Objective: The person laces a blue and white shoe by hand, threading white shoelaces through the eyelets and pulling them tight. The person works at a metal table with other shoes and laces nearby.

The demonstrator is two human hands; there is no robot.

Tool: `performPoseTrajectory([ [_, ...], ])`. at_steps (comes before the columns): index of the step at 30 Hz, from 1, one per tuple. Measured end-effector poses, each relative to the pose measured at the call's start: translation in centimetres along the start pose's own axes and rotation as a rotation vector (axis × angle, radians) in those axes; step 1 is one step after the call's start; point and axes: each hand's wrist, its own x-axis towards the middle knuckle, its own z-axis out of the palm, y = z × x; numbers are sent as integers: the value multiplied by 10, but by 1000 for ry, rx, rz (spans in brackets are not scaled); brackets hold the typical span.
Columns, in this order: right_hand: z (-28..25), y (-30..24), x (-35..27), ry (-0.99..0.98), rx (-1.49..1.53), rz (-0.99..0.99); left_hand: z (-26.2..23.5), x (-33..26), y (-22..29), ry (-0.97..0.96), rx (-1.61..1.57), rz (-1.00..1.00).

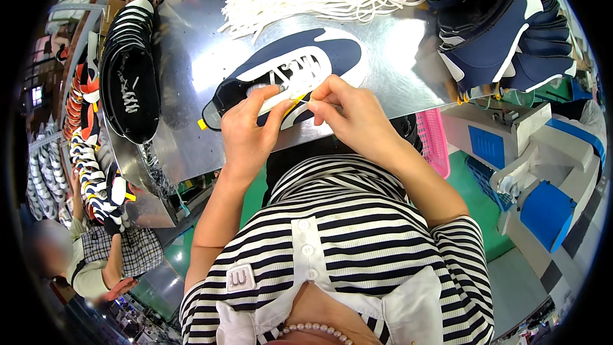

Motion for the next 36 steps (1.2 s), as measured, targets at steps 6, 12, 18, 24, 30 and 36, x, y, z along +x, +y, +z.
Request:
performPoseTrajectory([
  [6, 4, 1, 3, 20, -58, -26, 3, 0, -4, 10, -11, 79],
  [12, 32, 9, 22, 79, -105, -92, 0, -5, -16, 5, 31, 138],
  [18, 32, 4, 26, 79, -157, -141, -1, -8, -4, -96, -15, 54],
  [24, -27, -18, 8, 131, -200, -258, -11, -11, 2, -188, -133, -79],
  [30, 1, 21, 49, 320, -264, -304, -34, 5, 9, -631, 78, -85],
  [36, -7, 12, 40, 106, -316, -421, -37, -1, 0, -470, 37, -127],
])
